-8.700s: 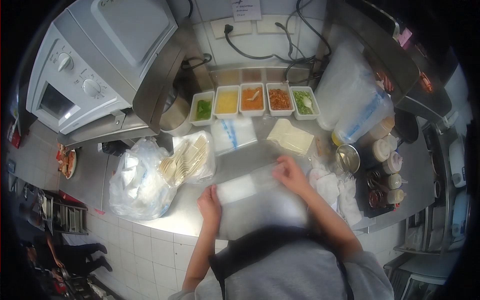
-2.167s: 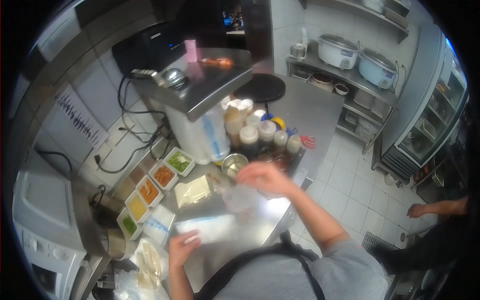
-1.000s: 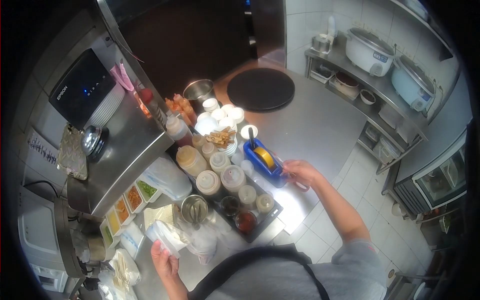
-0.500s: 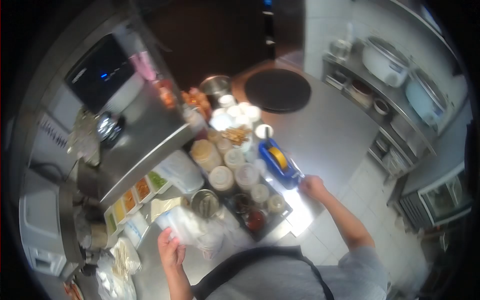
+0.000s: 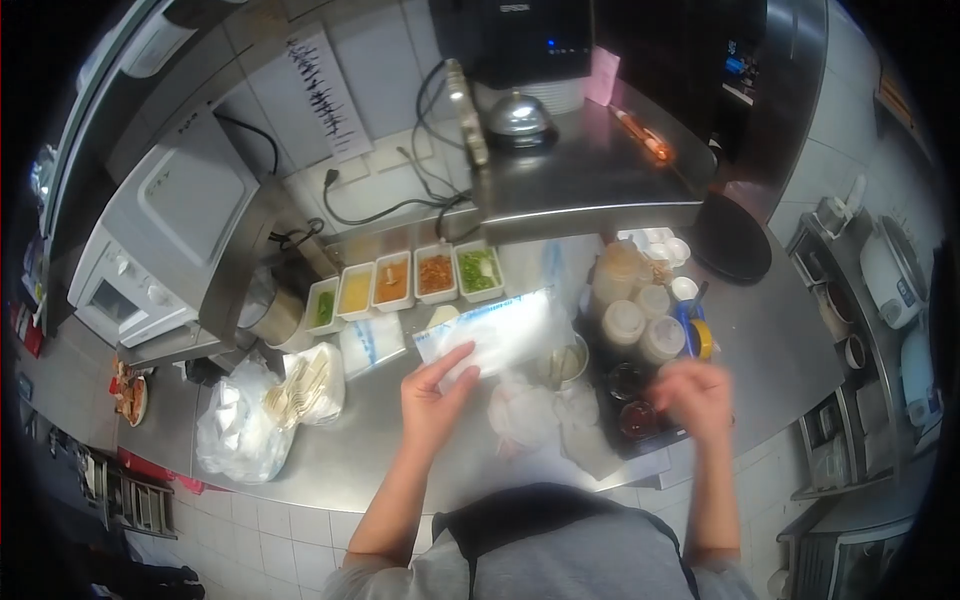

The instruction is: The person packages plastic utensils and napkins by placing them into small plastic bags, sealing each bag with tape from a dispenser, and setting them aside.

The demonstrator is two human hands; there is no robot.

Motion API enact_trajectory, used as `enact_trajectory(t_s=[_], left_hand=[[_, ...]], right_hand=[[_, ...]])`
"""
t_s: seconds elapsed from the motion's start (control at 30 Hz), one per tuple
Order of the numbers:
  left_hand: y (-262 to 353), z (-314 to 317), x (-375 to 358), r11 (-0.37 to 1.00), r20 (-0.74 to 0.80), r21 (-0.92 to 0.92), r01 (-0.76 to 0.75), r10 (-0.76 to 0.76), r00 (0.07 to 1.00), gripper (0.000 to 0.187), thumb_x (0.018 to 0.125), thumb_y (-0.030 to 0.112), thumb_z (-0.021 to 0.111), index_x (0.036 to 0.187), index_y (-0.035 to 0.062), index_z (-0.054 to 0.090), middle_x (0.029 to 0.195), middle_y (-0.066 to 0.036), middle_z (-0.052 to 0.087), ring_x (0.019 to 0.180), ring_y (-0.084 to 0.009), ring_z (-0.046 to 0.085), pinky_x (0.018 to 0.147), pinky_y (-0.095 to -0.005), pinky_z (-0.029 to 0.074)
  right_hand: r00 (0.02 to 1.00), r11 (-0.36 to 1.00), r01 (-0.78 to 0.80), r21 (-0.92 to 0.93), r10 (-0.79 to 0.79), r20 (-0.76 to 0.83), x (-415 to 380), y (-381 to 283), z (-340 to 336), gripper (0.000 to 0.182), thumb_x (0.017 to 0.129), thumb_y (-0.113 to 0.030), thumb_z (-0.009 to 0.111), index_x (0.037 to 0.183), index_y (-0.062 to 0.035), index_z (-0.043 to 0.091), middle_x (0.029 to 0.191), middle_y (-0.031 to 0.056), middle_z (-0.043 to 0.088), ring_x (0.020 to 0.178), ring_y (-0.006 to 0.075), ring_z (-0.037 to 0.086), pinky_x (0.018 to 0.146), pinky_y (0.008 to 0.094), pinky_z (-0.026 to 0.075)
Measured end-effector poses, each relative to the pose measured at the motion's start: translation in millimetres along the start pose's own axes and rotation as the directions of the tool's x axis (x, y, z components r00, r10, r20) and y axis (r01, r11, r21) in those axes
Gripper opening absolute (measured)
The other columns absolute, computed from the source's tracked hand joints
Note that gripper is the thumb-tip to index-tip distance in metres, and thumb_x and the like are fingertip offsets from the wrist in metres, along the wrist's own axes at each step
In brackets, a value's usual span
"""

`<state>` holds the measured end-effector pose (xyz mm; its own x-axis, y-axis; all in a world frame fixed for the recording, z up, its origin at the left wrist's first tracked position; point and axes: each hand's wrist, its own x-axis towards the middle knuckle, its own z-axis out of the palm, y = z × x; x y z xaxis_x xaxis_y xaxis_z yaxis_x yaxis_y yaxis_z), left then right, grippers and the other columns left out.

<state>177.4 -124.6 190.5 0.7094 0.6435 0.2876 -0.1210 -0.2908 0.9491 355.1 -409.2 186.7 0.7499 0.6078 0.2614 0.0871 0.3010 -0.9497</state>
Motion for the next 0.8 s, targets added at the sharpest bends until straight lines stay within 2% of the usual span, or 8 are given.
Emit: enact_trajectory(t_s=[0.07, 0.17, 0.23, 0.27, 0.33, 0.43, 0.67, 0.8], left_hand=[[-0.3, -14.9, -2.4, 0.999, -0.033, 0.021, -0.025, 0.025, 0.999, 0.029, 0.079, 0.000, 0.068, 0.108, 0.0047, 0.067, 0.100, -0.010, 0.067, 0.095, -0.0141, 0.060, 0.084, -0.0260, 0.045], [-5.2, -47.9, -5.6, 0.979, -0.087, 0.146, -0.146, 0.159, 0.983, 0.030, 0.079, 0.001, 0.069, 0.109, 0.0049, 0.067, 0.097, -0.010, 0.068, 0.088, -0.0124, 0.061, 0.079, -0.0244, 0.047], [-4.3, -75.3, -8.1, 0.938, -0.104, 0.255, -0.234, 0.268, 0.958, 0.031, 0.078, 0.002, 0.070, 0.109, 0.0047, 0.067, 0.094, -0.009, 0.068, 0.082, -0.0104, 0.061, 0.074, -0.0228, 0.048], [-0.4, -88.8, -10.5, 0.934, -0.123, 0.291, -0.205, 0.249, 0.961, 0.031, 0.078, 0.001, 0.069, 0.109, 0.0060, 0.067, 0.096, -0.013, 0.068, 0.084, -0.0152, 0.063, 0.077, -0.0250, 0.048], [-0.3, -117.5, -14.3, 0.928, -0.157, 0.331, -0.171, 0.233, 0.960, 0.032, 0.077, 0.000, 0.067, 0.108, 0.0074, 0.067, 0.097, -0.016, 0.068, 0.086, -0.0200, 0.066, 0.080, -0.0271, 0.048], [-5.6, -158.7, -18.4, 0.899, -0.195, 0.403, -0.169, 0.264, 0.945, 0.031, 0.078, 0.000, 0.067, 0.108, 0.0075, 0.067, 0.095, -0.017, 0.068, 0.087, -0.0226, 0.066, 0.079, -0.0288, 0.048], [-17.0, -224.9, -27.1, 0.890, -0.253, 0.398, -0.223, 0.340, 0.906, 0.030, 0.078, 0.000, 0.066, 0.107, 0.0068, 0.067, 0.089, -0.017, 0.068, 0.082, -0.0248, 0.066, 0.074, -0.0305, 0.049], [-26.2, -249.1, -32.2, 0.883, -0.263, 0.398, -0.251, 0.372, 0.890, 0.028, 0.079, 0.001, 0.066, 0.107, 0.0043, 0.067, 0.094, -0.018, 0.067, 0.085, -0.0258, 0.067, 0.076, -0.0307, 0.049]], right_hand=[[0.954, 0.982, 0.074, -0.174, -0.019, 0.299, 12.7, -3.8, 69.3, 0.015, 0.085, 0.002, 0.058, 0.097, 0.0038, 0.067, 0.074, 0.0107, 0.065, 0.059, 0.0152, 0.062, 0.059, 0.0259, 0.049], [0.870, 0.986, 0.037, -0.161, 0.047, 0.490, 28.0, 24.0, 146.8, 0.036, 0.085, 0.002, 0.058, 0.121, 0.0014, 0.055, 0.075, 0.0111, 0.064, 0.061, 0.0153, 0.062, 0.060, 0.0257, 0.048], [0.839, 0.955, -0.239, 0.173, 0.114, 0.532, 37.6, 35.2, 195.5, 0.057, 0.087, 0.002, 0.056, 0.138, -0.0038, 0.033, 0.077, 0.0103, 0.063, 0.064, 0.0155, 0.062, 0.062, 0.0260, 0.048], [0.831, 0.954, -0.244, 0.176, 0.112, 0.544, 43.6, 40.1, 218.3, 0.057, 0.087, 0.002, 0.056, 0.138, -0.0038, 0.033, 0.077, 0.0103, 0.063, 0.064, 0.0155, 0.062, 0.062, 0.0260, 0.048], [0.887, 0.975, -0.140, 0.171, 0.047, 0.460, 53.4, 50.3, 261.3, 0.061, 0.088, 0.000, 0.055, 0.137, -0.0065, 0.020, 0.078, 0.0101, 0.062, 0.067, 0.0156, 0.062, 0.062, 0.0260, 0.048], [0.922, 0.974, -0.097, 0.206, 0.010, 0.387, 57.6, 67.2, 316.5, 0.042, 0.089, -0.001, 0.055, 0.122, -0.0053, 0.030, 0.078, 0.0108, 0.062, 0.065, 0.0158, 0.062, 0.061, 0.0253, 0.048], [0.948, 0.979, -0.103, 0.177, 0.043, 0.316, 55.7, 101.7, 405.0, 0.034, 0.088, -0.003, 0.058, 0.107, -0.0060, 0.030, 0.074, 0.0110, 0.062, 0.060, 0.0152, 0.061, 0.055, 0.0242, 0.046], [0.964, 0.996, -0.069, -0.058, 0.082, 0.251, 50.2, 99.8, 437.1, 0.039, 0.087, -0.011, 0.063, 0.108, -0.0056, 0.030, 0.076, 0.0121, 0.063, 0.059, 0.0151, 0.061, 0.053, 0.0238, 0.046]])
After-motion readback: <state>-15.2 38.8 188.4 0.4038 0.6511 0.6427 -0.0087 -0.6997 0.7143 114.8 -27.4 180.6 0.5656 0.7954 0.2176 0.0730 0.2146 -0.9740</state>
